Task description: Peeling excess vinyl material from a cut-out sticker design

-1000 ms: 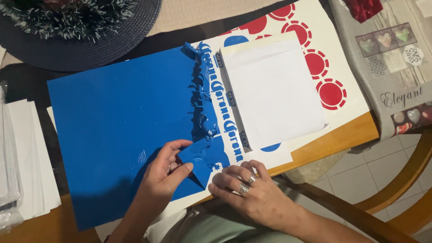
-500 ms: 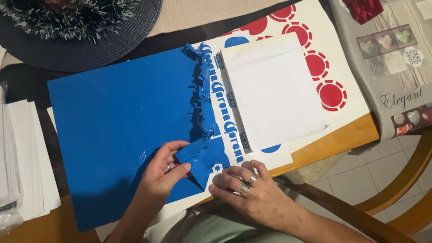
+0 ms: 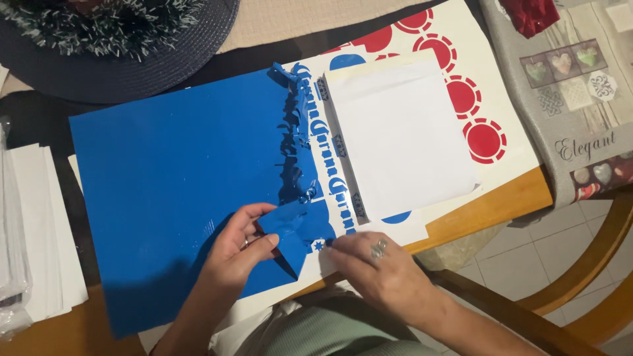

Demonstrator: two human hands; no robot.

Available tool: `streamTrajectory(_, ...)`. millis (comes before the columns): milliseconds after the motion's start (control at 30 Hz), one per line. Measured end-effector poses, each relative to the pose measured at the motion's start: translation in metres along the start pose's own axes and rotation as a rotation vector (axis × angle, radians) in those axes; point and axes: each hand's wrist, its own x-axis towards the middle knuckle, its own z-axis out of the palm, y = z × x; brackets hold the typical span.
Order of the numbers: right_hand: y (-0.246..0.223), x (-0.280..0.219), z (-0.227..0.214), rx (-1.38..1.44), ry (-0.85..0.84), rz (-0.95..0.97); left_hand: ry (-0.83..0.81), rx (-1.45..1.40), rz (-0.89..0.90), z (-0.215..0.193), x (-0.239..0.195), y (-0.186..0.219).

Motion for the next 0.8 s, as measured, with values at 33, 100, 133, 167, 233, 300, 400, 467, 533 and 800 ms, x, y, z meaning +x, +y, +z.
streamTrajectory(33,0.000,0.001,0.003,-0.001,0.001,-0.001,0.000,0.000,0.001,0.001,-0.001,0.002)
streamTrajectory(100,0.001,0.005,0.007,-0.041,-0.041,0.027,0.017,0.003,-0.034,0.002,-0.003,0.007)
streamTrajectory(133,0.001,0.004,0.009,-0.043,-0.040,0.026,0.017,0.002,-0.032,0.002,0.001,0.004)
streamTrajectory(167,0.001,0.003,0.010,-0.064,-0.059,0.037,0.015,-0.009,-0.012,0.001,0.004,-0.001)
streamTrajectory(233,0.000,0.003,0.013,-0.087,-0.080,0.046,0.012,-0.023,0.009,-0.001,0.010,-0.008)
streamTrajectory(300,-0.001,0.002,0.015,-0.081,-0.045,0.069,-0.012,-0.012,0.048,-0.002,0.014,-0.013)
streamTrajectory(400,-0.003,0.003,0.017,-0.107,-0.059,0.068,-0.028,0.056,0.003,-0.002,0.011,-0.007)
streamTrajectory(467,-0.002,-0.003,0.022,-0.134,-0.094,0.089,-0.032,0.040,0.006,-0.002,0.012,-0.008)
streamTrajectory(533,-0.001,-0.005,0.024,-0.160,-0.130,0.105,-0.032,0.020,0.009,-0.003,0.013,-0.010)
streamTrajectory(800,0.001,0.003,0.017,-0.064,-0.033,0.144,-0.024,0.002,-0.028,-0.007,0.011,-0.009)
